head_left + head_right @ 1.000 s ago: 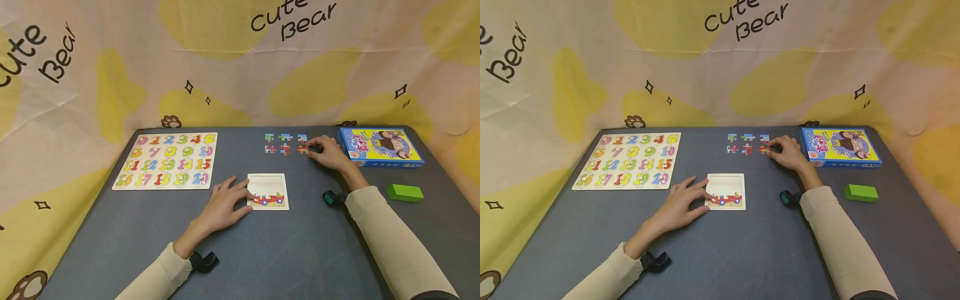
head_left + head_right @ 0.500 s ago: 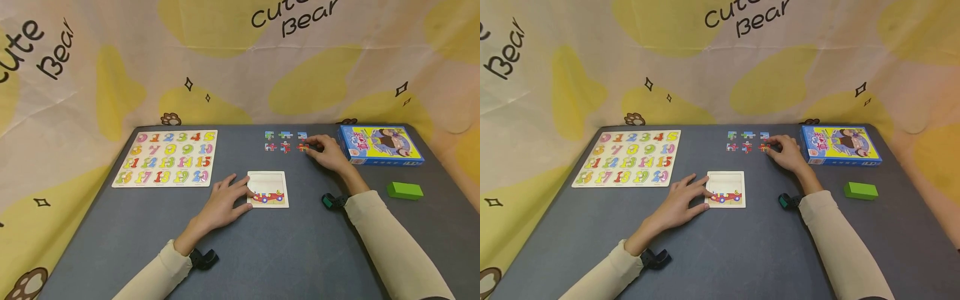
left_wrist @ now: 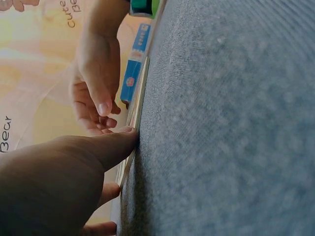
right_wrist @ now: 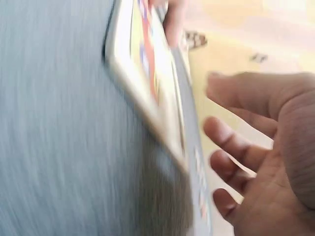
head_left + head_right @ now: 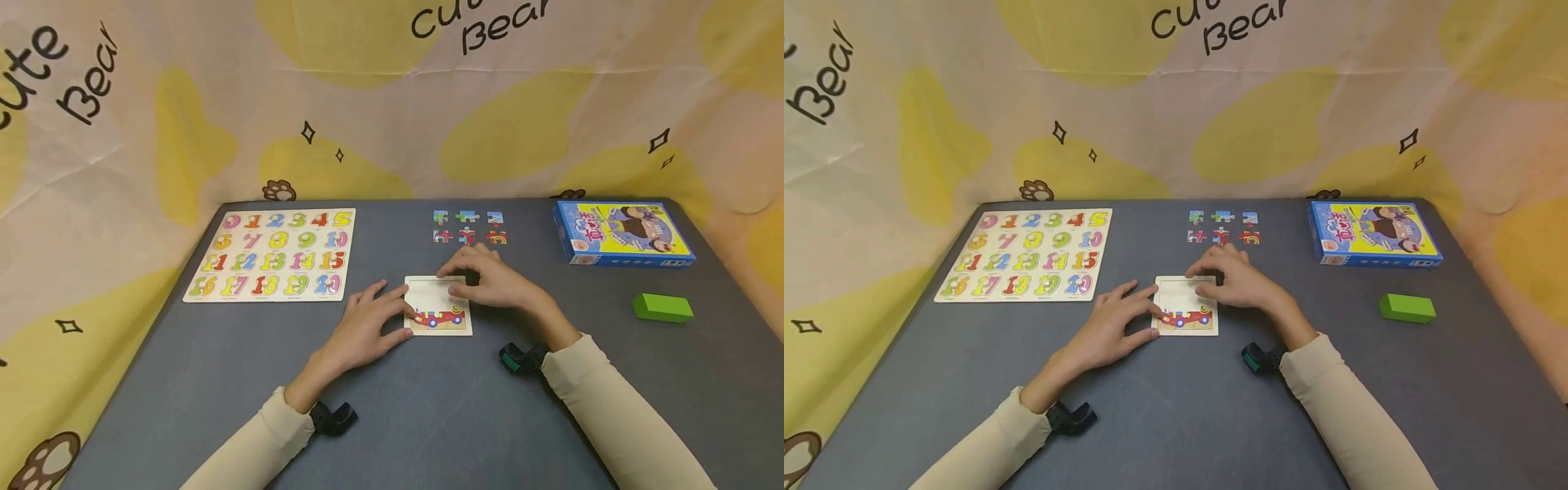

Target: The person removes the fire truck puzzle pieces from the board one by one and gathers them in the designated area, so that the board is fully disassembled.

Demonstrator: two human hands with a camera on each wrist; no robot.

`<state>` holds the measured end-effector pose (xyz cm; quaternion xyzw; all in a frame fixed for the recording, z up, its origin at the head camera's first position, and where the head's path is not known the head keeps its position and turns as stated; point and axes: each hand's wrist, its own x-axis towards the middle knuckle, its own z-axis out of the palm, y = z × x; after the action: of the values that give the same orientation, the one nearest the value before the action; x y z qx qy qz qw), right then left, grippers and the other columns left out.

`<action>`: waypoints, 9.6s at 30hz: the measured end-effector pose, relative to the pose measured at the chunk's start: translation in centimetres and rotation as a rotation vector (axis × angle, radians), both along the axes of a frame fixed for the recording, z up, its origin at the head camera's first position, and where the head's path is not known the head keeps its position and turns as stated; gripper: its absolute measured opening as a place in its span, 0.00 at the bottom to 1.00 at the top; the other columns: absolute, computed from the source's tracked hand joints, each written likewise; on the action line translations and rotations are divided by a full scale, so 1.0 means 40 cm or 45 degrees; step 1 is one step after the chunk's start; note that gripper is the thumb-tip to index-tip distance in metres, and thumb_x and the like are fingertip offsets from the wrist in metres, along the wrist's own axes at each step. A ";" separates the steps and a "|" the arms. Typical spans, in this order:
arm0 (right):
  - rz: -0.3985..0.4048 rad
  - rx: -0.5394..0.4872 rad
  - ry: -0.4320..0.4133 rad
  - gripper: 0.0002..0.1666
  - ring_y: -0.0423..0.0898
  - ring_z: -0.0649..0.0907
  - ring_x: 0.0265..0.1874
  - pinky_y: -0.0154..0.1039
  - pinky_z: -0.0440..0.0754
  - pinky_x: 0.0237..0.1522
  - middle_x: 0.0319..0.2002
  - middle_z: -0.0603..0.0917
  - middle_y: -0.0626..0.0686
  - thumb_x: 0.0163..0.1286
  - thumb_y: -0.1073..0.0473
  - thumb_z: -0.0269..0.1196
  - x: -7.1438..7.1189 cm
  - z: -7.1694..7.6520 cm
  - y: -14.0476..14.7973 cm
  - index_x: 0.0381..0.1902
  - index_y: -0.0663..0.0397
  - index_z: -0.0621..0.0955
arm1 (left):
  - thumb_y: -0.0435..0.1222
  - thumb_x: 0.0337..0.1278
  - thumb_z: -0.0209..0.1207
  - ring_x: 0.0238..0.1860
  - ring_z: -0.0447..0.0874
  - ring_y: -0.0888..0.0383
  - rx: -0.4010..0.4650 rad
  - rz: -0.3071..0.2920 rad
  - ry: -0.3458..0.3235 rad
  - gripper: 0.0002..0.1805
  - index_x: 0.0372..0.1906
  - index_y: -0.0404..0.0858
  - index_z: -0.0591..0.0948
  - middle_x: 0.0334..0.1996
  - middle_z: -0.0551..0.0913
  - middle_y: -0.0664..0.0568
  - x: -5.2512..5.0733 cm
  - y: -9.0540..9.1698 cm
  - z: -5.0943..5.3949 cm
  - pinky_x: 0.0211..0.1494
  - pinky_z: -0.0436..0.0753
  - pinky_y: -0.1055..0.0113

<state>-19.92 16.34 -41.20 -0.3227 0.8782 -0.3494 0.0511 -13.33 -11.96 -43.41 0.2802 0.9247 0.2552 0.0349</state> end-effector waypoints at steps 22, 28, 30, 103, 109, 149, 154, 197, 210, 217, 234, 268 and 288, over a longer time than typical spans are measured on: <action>0.160 0.122 0.002 0.21 0.43 0.65 0.37 0.45 0.53 0.42 0.42 0.79 0.45 0.62 0.62 0.67 0.058 -0.027 -0.077 0.53 0.38 0.88 | 0.50 0.62 0.68 0.79 0.59 0.40 -0.010 0.037 0.038 0.22 0.57 0.49 0.79 0.75 0.71 0.52 -0.002 0.000 0.001 0.73 0.59 0.38; 0.151 0.101 -0.018 0.20 0.44 0.64 0.37 0.46 0.52 0.42 0.40 0.78 0.45 0.63 0.63 0.68 0.060 -0.027 -0.078 0.52 0.39 0.89 | 0.52 0.61 0.68 0.79 0.59 0.42 -0.039 0.042 0.043 0.22 0.56 0.50 0.80 0.75 0.71 0.54 -0.005 -0.003 0.002 0.73 0.61 0.40; 0.147 0.091 -0.014 0.20 0.43 0.64 0.37 0.46 0.52 0.42 0.38 0.78 0.45 0.63 0.63 0.68 0.060 -0.028 -0.079 0.51 0.39 0.89 | 0.52 0.61 0.68 0.79 0.59 0.43 -0.040 0.043 0.044 0.22 0.57 0.50 0.81 0.74 0.72 0.55 -0.006 -0.003 0.002 0.73 0.61 0.40; -0.131 -0.156 -0.067 0.22 0.51 0.76 0.43 0.45 0.71 0.49 0.41 0.84 0.56 0.63 0.63 0.73 -0.049 -0.045 0.001 0.55 0.60 0.84 | 0.51 0.59 0.69 0.79 0.59 0.43 -0.040 0.002 0.029 0.24 0.58 0.49 0.83 0.75 0.72 0.55 -0.008 -0.011 0.008 0.72 0.60 0.40; -0.184 -0.098 -0.015 0.23 0.52 0.77 0.41 0.43 0.67 0.47 0.42 0.85 0.58 0.61 0.65 0.73 -0.078 -0.043 -0.005 0.55 0.61 0.85 | 0.52 0.60 0.69 0.79 0.59 0.43 -0.047 0.001 0.034 0.24 0.59 0.49 0.83 0.74 0.72 0.54 -0.011 -0.010 0.004 0.72 0.60 0.40; -0.440 0.061 0.106 0.17 0.55 0.73 0.45 0.63 0.56 0.53 0.39 0.83 0.56 0.59 0.57 0.75 -0.089 -0.054 -0.034 0.47 0.51 0.89 | 0.52 0.60 0.68 0.79 0.59 0.42 -0.043 -0.009 0.031 0.24 0.58 0.49 0.83 0.75 0.71 0.55 -0.012 -0.013 0.002 0.71 0.59 0.39; -0.429 0.036 0.110 0.17 0.56 0.73 0.44 0.63 0.56 0.53 0.40 0.83 0.56 0.59 0.57 0.75 -0.086 -0.054 -0.032 0.48 0.52 0.89 | 0.52 0.60 0.68 0.79 0.59 0.42 -0.044 -0.009 0.032 0.24 0.59 0.49 0.83 0.75 0.71 0.54 -0.015 -0.013 -0.002 0.72 0.59 0.39; 0.213 0.231 -0.060 0.28 0.42 0.66 0.40 0.46 0.55 0.44 0.41 0.78 0.45 0.63 0.67 0.64 0.082 0.002 -0.036 0.58 0.36 0.86 | 0.50 0.62 0.67 0.80 0.56 0.42 -0.037 -0.035 0.031 0.20 0.58 0.55 0.84 0.76 0.69 0.56 -0.013 -0.016 -0.002 0.72 0.56 0.37; 0.227 0.231 -0.060 0.29 0.41 0.65 0.39 0.46 0.55 0.43 0.41 0.78 0.44 0.63 0.67 0.64 0.079 0.001 -0.034 0.58 0.34 0.85 | 0.50 0.62 0.67 0.80 0.57 0.42 -0.035 -0.036 0.029 0.20 0.58 0.54 0.85 0.76 0.69 0.55 -0.012 -0.015 -0.003 0.71 0.58 0.38; 0.235 0.228 -0.053 0.28 0.41 0.65 0.39 0.45 0.55 0.42 0.40 0.78 0.43 0.64 0.67 0.65 0.079 0.000 -0.032 0.58 0.34 0.85 | 0.50 0.62 0.67 0.80 0.56 0.42 -0.037 -0.034 0.029 0.20 0.58 0.54 0.85 0.76 0.69 0.55 -0.010 -0.014 -0.001 0.71 0.58 0.38; 0.246 0.206 -0.053 0.26 0.45 0.68 0.38 0.45 0.57 0.42 0.37 0.80 0.43 0.64 0.67 0.66 0.079 0.005 -0.036 0.57 0.36 0.85 | 0.50 0.63 0.67 0.80 0.56 0.40 -0.067 -0.045 0.011 0.20 0.59 0.53 0.84 0.76 0.69 0.53 -0.005 -0.013 0.013 0.72 0.58 0.36; 0.201 0.125 -0.018 0.22 0.43 0.71 0.42 0.46 0.57 0.46 0.44 0.84 0.43 0.62 0.60 0.72 0.075 -0.006 -0.043 0.55 0.45 0.86 | 0.48 0.63 0.67 0.80 0.57 0.38 -0.111 -0.048 -0.004 0.20 0.59 0.53 0.85 0.75 0.70 0.51 -0.006 -0.003 0.034 0.71 0.60 0.36; -0.130 -0.024 -0.028 0.24 0.49 0.78 0.44 0.49 0.55 0.46 0.42 0.83 0.51 0.65 0.64 0.70 -0.025 -0.047 0.087 0.59 0.50 0.84 | 0.47 0.60 0.70 0.77 0.62 0.36 -0.128 -0.066 0.003 0.19 0.56 0.53 0.86 0.73 0.73 0.50 -0.006 0.002 0.037 0.68 0.65 0.36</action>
<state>-20.93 19.81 -43.06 -0.2739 0.8895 -0.3635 0.0398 -13.58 -11.86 -41.92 0.3021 0.9289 0.2070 0.0545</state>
